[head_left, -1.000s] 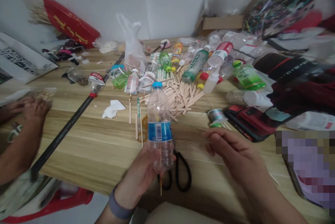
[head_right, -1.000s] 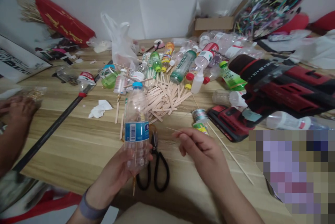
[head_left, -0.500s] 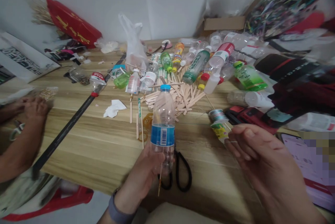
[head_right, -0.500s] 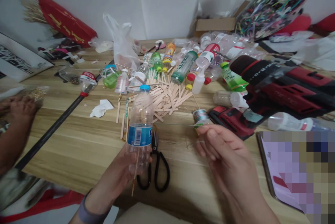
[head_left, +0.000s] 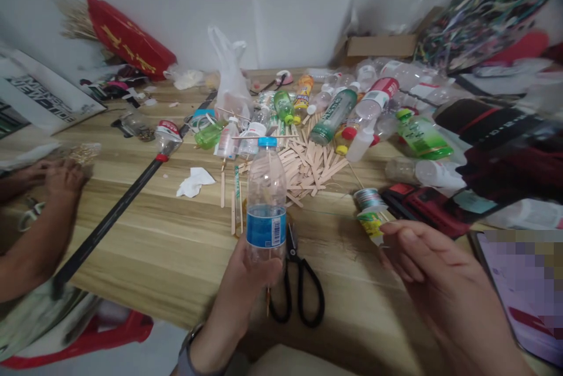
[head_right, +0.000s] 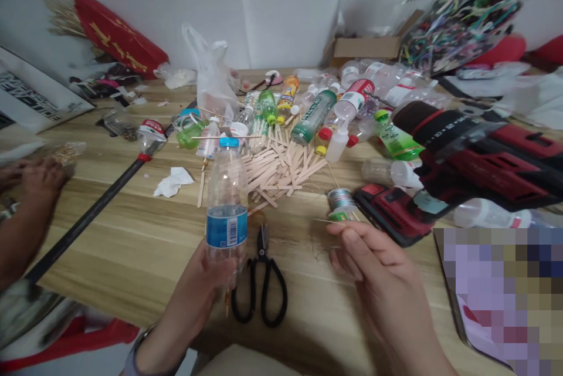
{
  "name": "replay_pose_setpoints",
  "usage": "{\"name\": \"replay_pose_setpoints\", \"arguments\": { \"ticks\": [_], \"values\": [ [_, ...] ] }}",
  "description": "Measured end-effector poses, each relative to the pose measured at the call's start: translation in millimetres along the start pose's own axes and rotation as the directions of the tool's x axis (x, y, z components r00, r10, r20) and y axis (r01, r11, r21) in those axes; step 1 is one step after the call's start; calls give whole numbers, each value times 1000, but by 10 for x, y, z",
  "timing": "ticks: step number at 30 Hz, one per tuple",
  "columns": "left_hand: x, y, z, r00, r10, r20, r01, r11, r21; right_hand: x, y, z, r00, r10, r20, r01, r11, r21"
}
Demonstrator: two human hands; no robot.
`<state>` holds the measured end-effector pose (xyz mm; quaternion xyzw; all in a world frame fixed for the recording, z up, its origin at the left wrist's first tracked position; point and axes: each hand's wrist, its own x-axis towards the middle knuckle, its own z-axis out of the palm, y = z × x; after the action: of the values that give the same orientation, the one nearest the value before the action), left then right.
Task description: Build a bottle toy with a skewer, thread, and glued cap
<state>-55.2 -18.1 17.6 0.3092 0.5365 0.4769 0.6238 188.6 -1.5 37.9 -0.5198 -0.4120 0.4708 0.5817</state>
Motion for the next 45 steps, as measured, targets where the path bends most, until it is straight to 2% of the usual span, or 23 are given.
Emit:
{"name": "replay_pose_setpoints", "arguments": {
  "ticks": [2,4,6,8,11,16,20,24,27,31,33,36,38,42,45],
  "values": [
    [10,-28,-15,999,38,0,-38,999,-4,33,32,-4,999,-34,24,38,975,-218],
    [9,-47,-27,998,62,3,-62,998,0,55,53,1,993,-74,94,107,897,-430],
    [-7,-47,-31,999,46,10,-47,999,26,66,57,31,982,-98,161,171,820,-545],
    [-31,-31,-24,1000,10,11,-11,998,65,65,41,95,969,-126,213,230,782,-580],
    [-60,-6,11,1000,15,7,-15,997,73,41,-14,256,952,-174,253,290,780,-554],
    [-86,4,69,998,54,-22,-52,994,93,12,-100,602,927,1,375,194,855,-481],
    [-87,-6,30,997,64,-44,-58,989,138,34,-92,757,922,13,388,167,888,-428],
    [-40,-58,-34,998,67,10,-67,990,126,25,-72,742,917,-31,399,198,901,-386],
    [-7,-87,-40,997,73,1,-72,990,120,-1,-89,704,911,-70,406,223,913,-341],
    [-27,-26,-13,997,73,-14,-71,990,125,-20,-132,675,902,-139,408,300,882,-364],
    [-60,34,-6,1000,8,11,-9,995,102,-14,-138,657,909,-142,391,295,884,-364],
    [-106,100,-13,990,-87,108,83,995,46,13,-122,621,919,-135,370,273,896,-351],
    [-122,112,-21,983,-95,158,93,995,24,30,-104,601,920,-136,367,271,898,-347],
    [-112,86,-22,979,-113,167,113,994,12,33,-71,597,922,-134,363,266,900,-344],
    [-80,55,-11,980,-61,187,66,998,-19,4,-41,619,918,-116,378,262,895,-362]
  ]
}}
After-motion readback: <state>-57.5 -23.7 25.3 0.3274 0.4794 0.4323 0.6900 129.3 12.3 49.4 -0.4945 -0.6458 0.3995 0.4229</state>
